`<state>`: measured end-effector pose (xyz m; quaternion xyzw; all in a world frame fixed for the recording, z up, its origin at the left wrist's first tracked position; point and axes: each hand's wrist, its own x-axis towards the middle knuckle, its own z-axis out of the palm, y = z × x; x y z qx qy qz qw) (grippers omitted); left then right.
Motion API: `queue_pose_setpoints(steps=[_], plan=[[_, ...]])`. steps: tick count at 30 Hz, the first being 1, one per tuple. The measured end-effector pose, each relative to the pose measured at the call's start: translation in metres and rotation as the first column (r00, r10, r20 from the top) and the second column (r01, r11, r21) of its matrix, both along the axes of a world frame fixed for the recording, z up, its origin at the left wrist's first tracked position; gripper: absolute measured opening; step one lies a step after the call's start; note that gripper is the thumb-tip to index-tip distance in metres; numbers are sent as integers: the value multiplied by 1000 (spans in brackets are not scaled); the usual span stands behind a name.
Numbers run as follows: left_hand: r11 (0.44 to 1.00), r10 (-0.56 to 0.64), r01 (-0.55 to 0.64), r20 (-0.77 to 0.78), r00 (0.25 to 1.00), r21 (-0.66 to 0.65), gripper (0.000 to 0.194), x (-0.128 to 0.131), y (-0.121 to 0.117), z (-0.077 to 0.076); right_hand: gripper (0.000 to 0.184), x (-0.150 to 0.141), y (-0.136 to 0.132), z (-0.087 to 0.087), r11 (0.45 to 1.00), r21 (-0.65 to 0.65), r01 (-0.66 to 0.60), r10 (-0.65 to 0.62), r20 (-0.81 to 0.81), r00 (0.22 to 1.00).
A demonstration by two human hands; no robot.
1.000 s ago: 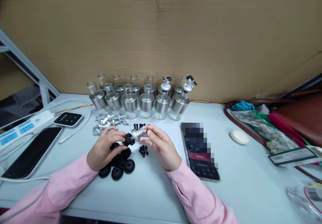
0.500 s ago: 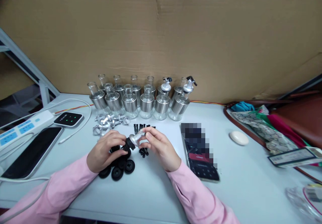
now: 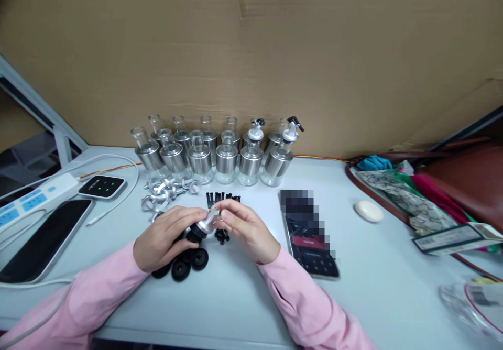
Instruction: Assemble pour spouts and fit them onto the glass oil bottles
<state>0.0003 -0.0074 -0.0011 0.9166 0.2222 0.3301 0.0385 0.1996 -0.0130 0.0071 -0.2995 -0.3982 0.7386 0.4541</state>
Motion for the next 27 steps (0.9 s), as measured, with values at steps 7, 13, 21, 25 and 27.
queue_pose_setpoints(steps=[7, 13, 21, 25, 27], plan=[[999, 13, -13, 2, 1000, 44, 29, 2, 0, 0, 21, -1, 0, -1, 1000, -12, -25, 25, -7, 1000], [997, 4, -4, -2, 1000, 80, 23, 1, -1, -1, 20, -1, -1, 1, 998, -43, -43, 44, 19, 999], [998, 33, -33, 14, 999, 62, 35, 1, -4, 1, 24, -5, -1, -4, 993, -79, -88, 82, -72, 994], [997, 69, -70, 83, 994, 17, 38, 0, -1, -1, 24, -9, -1, -8, 996, 81, 45, -54, 120, 991], [995, 95, -96, 131, 987, 2, 32, -1, 1, -2, 19, -10, -1, -8, 949, 261, 177, -254, 302, 919]])
